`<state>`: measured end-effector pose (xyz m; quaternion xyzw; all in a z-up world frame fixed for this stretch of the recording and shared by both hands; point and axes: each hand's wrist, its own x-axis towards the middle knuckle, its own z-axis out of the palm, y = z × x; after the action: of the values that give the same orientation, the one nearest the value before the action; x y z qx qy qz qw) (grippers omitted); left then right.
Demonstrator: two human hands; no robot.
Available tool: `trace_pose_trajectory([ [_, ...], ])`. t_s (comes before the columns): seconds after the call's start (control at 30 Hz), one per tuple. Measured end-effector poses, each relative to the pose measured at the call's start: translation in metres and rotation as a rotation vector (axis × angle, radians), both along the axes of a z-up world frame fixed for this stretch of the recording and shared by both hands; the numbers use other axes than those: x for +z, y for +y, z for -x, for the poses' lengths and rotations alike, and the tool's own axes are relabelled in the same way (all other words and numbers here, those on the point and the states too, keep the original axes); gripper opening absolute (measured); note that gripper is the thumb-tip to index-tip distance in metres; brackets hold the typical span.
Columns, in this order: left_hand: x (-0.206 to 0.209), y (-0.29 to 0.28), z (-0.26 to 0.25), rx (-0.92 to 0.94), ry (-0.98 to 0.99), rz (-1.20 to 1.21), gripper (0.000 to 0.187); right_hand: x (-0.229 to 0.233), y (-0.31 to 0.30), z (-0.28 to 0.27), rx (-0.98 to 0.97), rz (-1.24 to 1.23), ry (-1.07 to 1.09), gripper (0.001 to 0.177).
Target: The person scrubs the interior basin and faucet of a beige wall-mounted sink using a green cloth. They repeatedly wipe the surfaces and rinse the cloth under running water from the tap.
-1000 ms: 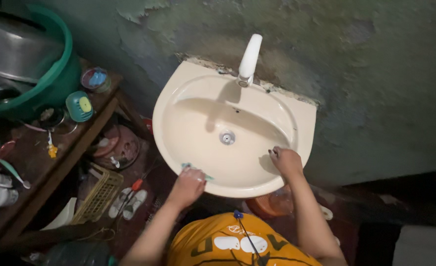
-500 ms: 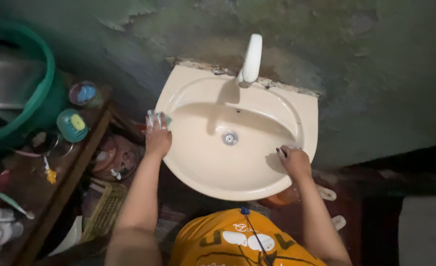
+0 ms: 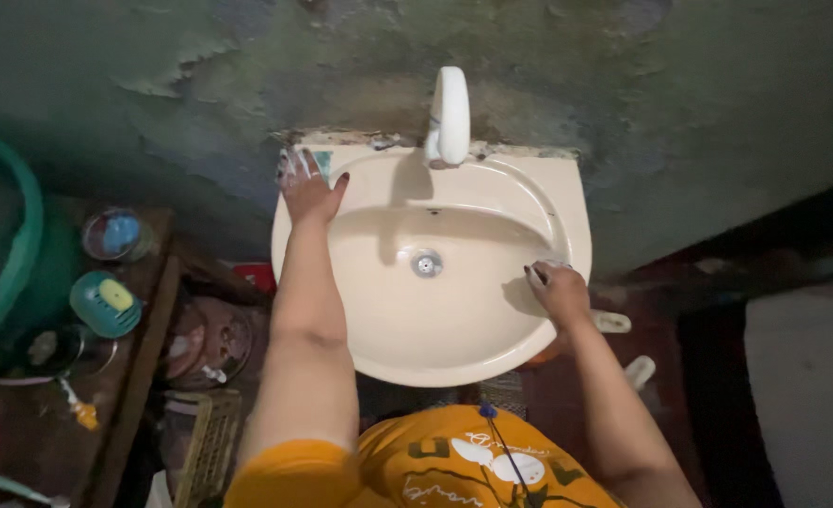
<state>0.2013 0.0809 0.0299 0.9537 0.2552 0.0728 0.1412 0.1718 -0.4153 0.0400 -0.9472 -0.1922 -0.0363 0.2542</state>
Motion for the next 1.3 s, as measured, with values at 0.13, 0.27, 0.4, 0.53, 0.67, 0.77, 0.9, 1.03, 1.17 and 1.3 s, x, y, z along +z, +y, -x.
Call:
trace_pose_trajectory([
  [0.13,0.011,-0.028,-0.02,-0.089,0.042,-0.017,0.104,-0.004,0.001,-0.002,-0.052,-0.031,0.023,0.026],
  [0.27,0.013,-0.075,-0.023,-0.181,0.066,-0.025,0.108,-0.008,-0.001,-0.001,-0.03,0.007,-0.065,0.024],
  [0.4,0.008,-0.111,-0.016,-0.336,-0.013,0.023,0.107,-0.012,-0.001,-0.004,0.028,0.028,-0.089,0.023],
  [0.53,-0.003,-0.106,-0.001,-0.504,0.035,-0.062,0.1,-0.014,-0.002,-0.003,0.035,0.039,-0.1,0.024],
  [0.67,-0.01,-0.077,0.003,-0.443,0.001,-0.038,0.101,-0.009,0.0,0.003,0.008,-0.003,-0.111,0.023],
  [0.77,-0.002,-0.075,0.024,-0.285,0.033,-0.054,0.097,-0.002,0.002,0.008,-0.023,-0.023,-0.089,0.022],
  [0.9,0.008,-0.097,0.028,-0.117,0.078,0.02,0.09,0.004,0.003,0.008,-0.044,-0.033,-0.056,0.023],
  [1.03,-0.001,-0.12,-0.005,-0.211,-0.25,-0.118,0.1,0.001,0.001,0.008,-0.064,-0.074,-0.112,0.026],
  [1.17,-0.002,-0.18,-0.041,-0.365,-0.082,0.076,0.1,-0.005,0.002,0.001,-0.065,0.004,-0.074,0.025],
  [1.3,-0.005,-0.257,-0.061,-0.644,0.049,0.26,0.112,-0.009,0.0,0.0,-0.073,-0.007,-0.087,0.023],
])
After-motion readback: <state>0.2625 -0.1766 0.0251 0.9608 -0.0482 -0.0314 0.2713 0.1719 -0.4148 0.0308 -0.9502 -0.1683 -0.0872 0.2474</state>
